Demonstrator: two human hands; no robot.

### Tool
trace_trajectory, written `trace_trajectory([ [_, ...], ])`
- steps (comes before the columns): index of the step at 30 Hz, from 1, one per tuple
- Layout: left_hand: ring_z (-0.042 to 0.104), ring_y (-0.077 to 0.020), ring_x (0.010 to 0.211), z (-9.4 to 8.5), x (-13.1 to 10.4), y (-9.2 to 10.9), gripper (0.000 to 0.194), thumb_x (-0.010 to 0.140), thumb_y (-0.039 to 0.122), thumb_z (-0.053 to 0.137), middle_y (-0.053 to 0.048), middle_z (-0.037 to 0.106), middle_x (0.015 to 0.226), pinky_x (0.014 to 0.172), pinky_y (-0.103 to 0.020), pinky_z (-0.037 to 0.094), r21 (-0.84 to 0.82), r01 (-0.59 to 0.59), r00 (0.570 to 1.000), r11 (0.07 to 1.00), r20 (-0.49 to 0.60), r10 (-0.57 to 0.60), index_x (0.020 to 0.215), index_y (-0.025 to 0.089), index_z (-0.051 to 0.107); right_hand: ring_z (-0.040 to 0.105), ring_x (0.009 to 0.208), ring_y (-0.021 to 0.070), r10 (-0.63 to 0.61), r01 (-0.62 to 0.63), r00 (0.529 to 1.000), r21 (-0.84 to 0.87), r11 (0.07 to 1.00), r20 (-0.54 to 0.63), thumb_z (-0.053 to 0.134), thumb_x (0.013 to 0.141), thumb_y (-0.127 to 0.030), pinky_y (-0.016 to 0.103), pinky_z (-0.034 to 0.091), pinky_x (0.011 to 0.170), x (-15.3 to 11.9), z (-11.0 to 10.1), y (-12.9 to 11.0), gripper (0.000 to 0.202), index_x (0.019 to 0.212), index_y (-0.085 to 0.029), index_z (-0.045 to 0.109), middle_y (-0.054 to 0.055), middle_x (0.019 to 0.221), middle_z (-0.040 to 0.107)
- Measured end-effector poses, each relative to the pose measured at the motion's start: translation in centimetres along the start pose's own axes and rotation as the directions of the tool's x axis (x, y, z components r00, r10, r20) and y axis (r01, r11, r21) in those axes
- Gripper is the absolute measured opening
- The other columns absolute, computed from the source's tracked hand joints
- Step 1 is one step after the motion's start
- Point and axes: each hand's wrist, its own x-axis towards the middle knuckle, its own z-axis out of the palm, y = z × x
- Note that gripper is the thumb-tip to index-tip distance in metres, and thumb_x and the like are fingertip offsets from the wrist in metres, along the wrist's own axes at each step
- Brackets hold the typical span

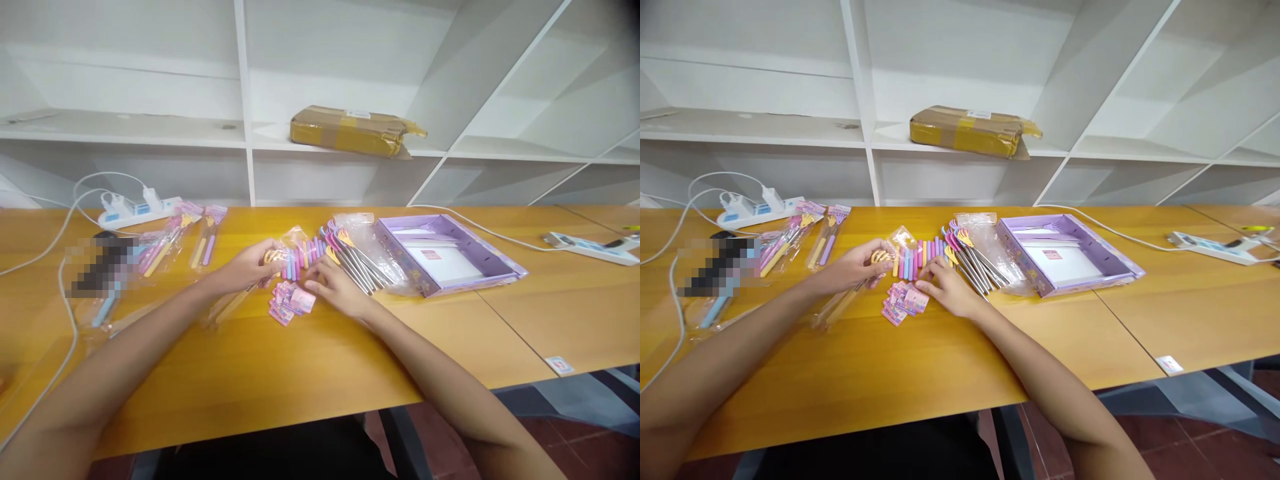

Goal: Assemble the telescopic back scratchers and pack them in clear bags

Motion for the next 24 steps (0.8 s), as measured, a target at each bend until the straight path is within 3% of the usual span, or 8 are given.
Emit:
trace_trajectory([
  [5, 0.063, -0.0152, 0.068, 2.6, 0.0, -0.2, 0.040, 0.091, 0.053, 0.076, 0.002, 0.066, 0.080, 0.061, -0.026, 0.048, 0.024, -0.058, 0.998, 0.998, 0.038, 0.058, 0.109, 0.020, 0.066, 0.058, 0.081, 0.0201, -0.003, 0.010, 0.997, 0.096, 0.995, -0.072, 0.057, 0.104, -0.060, 0.036, 0.050, 0.076, 0.1, 1.0, -3.0, 0.039, 0.097, -0.023, 0.066, 0.004, 0.091, 0.065],
  [7, 0.067, -0.0172, 0.073, 3.2, 0.1, -0.6, 0.040, 0.086, 0.052, 0.081, -0.001, 0.071, 0.086, 0.064, -0.027, 0.051, -0.073, -0.025, 0.983, 0.997, 0.180, 0.038, 0.104, 0.019, 0.070, 0.060, 0.079, 0.0202, -0.094, 0.091, 0.962, -0.023, 0.996, -0.257, 0.055, 0.107, -0.052, 0.036, 0.050, 0.076, 0.4, -0.4, -4.9, 0.039, 0.084, -0.023, 0.066, 0.004, 0.082, 0.064],
  [11, 0.070, -0.0175, 0.071, 3.0, 0.5, -2.0, 0.040, 0.086, 0.055, 0.081, -0.005, 0.074, 0.083, 0.068, -0.030, 0.055, -0.284, 0.120, 0.866, 0.951, 0.498, 0.040, 0.095, 0.018, 0.071, 0.059, 0.076, 0.0197, -0.245, 0.111, 0.772, -0.256, 0.960, -0.587, 0.062, 0.106, -0.039, 0.038, 0.050, 0.076, 1.3, -5.2, -8.3, 0.026, 0.087, -0.025, 0.072, 0.002, 0.077, 0.062],
  [13, 0.064, -0.0137, 0.062, 2.7, 0.7, -2.5, 0.040, 0.088, 0.057, 0.080, -0.002, 0.069, 0.074, 0.061, -0.026, 0.051, -0.266, 0.114, 0.858, 0.957, 0.512, 0.041, 0.092, 0.018, 0.069, 0.055, 0.067, 0.0171, -0.274, 0.154, 0.720, -0.237, 0.959, -0.638, 0.065, 0.105, -0.035, 0.036, 0.050, 0.070, 1.8, -7.3, -9.5, 0.022, 0.087, -0.026, 0.073, 0.000, 0.072, 0.058],
  [16, 0.052, -0.0094, 0.055, 2.6, 0.7, -2.7, 0.044, 0.093, 0.061, 0.073, 0.003, 0.056, 0.065, 0.051, -0.020, 0.041, -0.194, 0.064, 0.890, 0.979, 0.455, 0.032, 0.087, 0.018, 0.066, 0.053, 0.064, 0.0139, -0.294, 0.367, 0.541, -0.093, 0.926, -0.788, 0.065, 0.105, -0.035, 0.032, 0.050, 0.060, 2.2, -8.5, -10.7, 0.021, 0.086, -0.027, 0.068, 0.000, 0.078, 0.055],
  [19, 0.053, -0.0095, 0.059, 2.9, 0.6, -2.4, 0.045, 0.094, 0.061, 0.071, 0.002, 0.057, 0.073, 0.054, -0.021, 0.044, -0.217, 0.063, 0.896, 0.974, 0.442, 0.040, 0.088, 0.017, 0.066, 0.065, 0.080, 0.0169, -0.141, 0.324, 0.764, 0.186, 0.928, -0.630, 0.076, 0.097, -0.040, 0.035, 0.058, 0.068, 1.9, -8.2, -11.3, 0.020, 0.089, -0.026, 0.064, 0.001, 0.090, 0.061],
  [21, 0.057, -0.0104, 0.064, 3.1, 0.5, -2.3, 0.040, 0.091, 0.056, 0.075, 0.000, 0.061, 0.082, 0.058, -0.022, 0.047, -0.231, 0.096, 0.887, 0.968, 0.460, 0.022, 0.093, 0.017, 0.068, 0.068, 0.085, 0.0183, -0.076, 0.291, 0.804, 0.279, 0.915, -0.590, 0.081, 0.091, -0.038, 0.038, 0.061, 0.076, 1.6, -9.1, -11.5, 0.024, 0.086, -0.026, 0.061, 0.000, 0.085, 0.060],
  [24, 0.055, -0.0105, 0.065, 2.8, 0.5, -2.2, 0.028, 0.093, 0.045, 0.073, 0.001, 0.059, 0.081, 0.059, -0.022, 0.046, -0.216, 0.139, 0.880, 0.967, 0.474, -0.021, 0.098, 0.018, 0.069, 0.060, 0.070, 0.0105, -0.094, 0.472, 0.557, 0.221, 0.854, -0.825, 0.086, 0.085, -0.028, 0.027, 0.055, 0.065, 1.0, -13.7, -12.0, 0.030, 0.078, -0.024, 0.057, -0.003, 0.076, 0.052],
])
